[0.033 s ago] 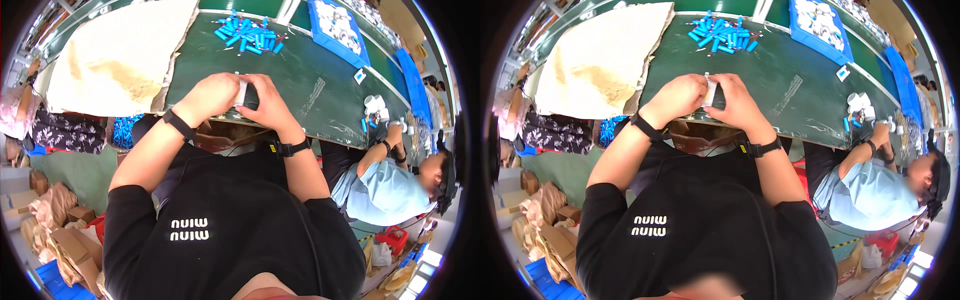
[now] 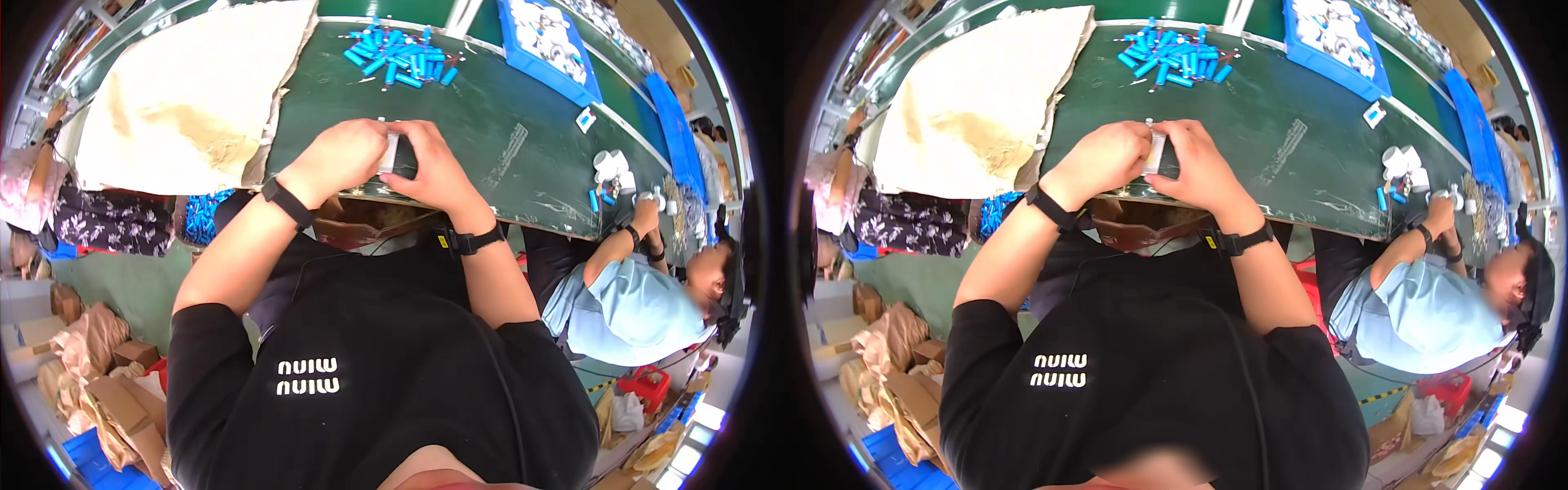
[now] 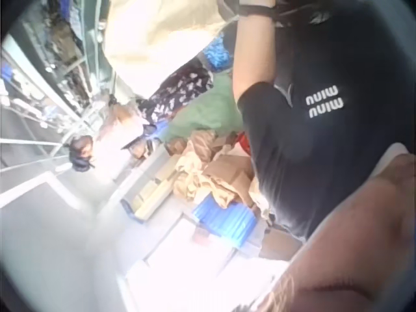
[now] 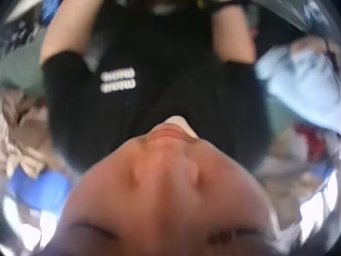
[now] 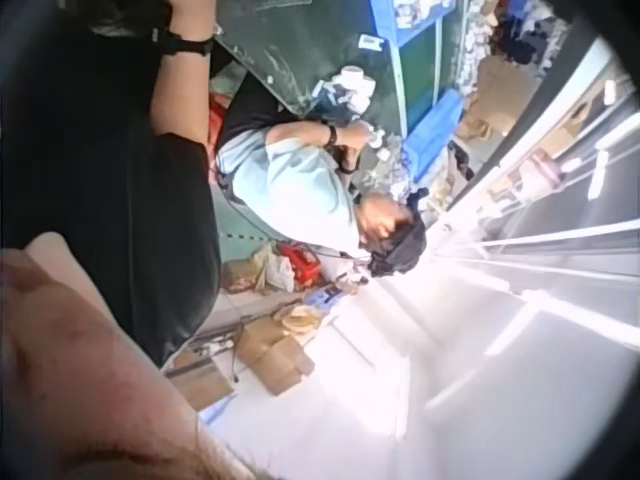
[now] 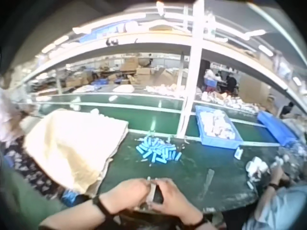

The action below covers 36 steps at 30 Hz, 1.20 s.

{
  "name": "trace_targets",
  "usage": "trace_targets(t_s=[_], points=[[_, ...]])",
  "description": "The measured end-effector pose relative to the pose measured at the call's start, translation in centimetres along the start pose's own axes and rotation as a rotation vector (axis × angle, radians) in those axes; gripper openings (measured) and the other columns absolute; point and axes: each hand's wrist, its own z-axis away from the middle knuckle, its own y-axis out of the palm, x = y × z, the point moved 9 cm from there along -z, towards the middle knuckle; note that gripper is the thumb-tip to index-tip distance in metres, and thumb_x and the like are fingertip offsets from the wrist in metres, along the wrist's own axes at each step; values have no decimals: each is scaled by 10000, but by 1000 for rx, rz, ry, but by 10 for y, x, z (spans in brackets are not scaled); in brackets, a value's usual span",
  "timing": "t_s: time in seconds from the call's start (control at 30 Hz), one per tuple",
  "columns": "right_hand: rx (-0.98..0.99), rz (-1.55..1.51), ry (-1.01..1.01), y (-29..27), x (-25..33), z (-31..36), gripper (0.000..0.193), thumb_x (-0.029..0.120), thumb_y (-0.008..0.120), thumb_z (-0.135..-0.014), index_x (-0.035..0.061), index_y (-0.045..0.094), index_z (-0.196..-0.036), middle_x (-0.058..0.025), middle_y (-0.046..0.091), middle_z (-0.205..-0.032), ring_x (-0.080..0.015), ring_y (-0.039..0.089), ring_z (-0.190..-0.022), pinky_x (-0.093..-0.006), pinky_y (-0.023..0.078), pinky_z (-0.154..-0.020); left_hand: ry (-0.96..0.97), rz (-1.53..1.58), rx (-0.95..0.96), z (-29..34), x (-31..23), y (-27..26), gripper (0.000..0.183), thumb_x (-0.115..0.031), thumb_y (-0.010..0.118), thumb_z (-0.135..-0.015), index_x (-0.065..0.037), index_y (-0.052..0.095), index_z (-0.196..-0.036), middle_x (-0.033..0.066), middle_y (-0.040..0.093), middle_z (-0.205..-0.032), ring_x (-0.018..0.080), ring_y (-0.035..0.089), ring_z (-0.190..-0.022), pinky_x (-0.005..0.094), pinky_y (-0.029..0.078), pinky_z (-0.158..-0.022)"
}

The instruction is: Assembling small white plastic components on a factory production line.

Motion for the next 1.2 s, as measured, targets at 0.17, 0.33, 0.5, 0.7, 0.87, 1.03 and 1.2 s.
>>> trace_targets(t_s=[0.17,0.33,0.5,0.7,0.87,1.03,1.2], points=[[-39,29,-42,-7,-9,7,734,210,895,-718,18,559,-1342,-199,633,-1249,-399,575,-1213,-468,485,-1044,137,-142,69,-19,-23,5,223,-21,636,-823,43,689,-1030,211,708,-962,385,724,-892,468,594,-768],[-103,1,-58,-8,-15,11,855,216,897,-712,-11,484,-1426,-202,642,-1266,-405,581,-1200,-481,490,-1035,143,-147,170,-24,-31,2,177,-8,657,-784,28,704,-951,177,702,-1021,372,711,-925,464,588,-800],[-69,-17,-12,-7,-16,13,1144,190,897,-694,-25,254,-1617,-183,645,-1314,-386,576,-1188,-471,485,-1051,214,18,169,-25,-30,6,45,-4,645,-779,16,644,-819,160,646,-1029,369,668,-932,486,551,-780],[-88,11,-6,-11,-16,15,1120,202,881,-684,-33,285,-1602,-157,675,-1306,-383,567,-1209,-465,455,-1083,-117,265,-94,-21,11,-11,54,28,633,-832,8,611,-877,153,615,-934,336,634,-795,425,508,-707],[-115,31,-73,-10,-13,11,1103,220,875,-690,-1,301,-1605,-159,680,-1313,-390,592,-1192,-480,448,-1079,71,265,-40,-6,-15,-10,72,-40,699,-769,-20,653,-820,142,633,-851,374,659,-843,459,536,-734],[-105,17,-53,-10,-14,15,1085,181,866,-710,39,295,-1622,-141,674,-1339,-377,578,-1225,-482,437,-1105,93,76,34,-14,-22,-1,32,-58,708,-736,-35,699,-757,144,684,-823,354,692,-867,483,564,-748],[-94,19,-48,-7,-11,14,1081,154,865,-719,51,290,-1628,-126,668,-1359,-367,566,-1240,-476,433,-1114,111,-87,128,-22,-28,7,65,-36,685,-735,-13,725,-780,185,704,-805,390,703,-830,503,571,-756]])
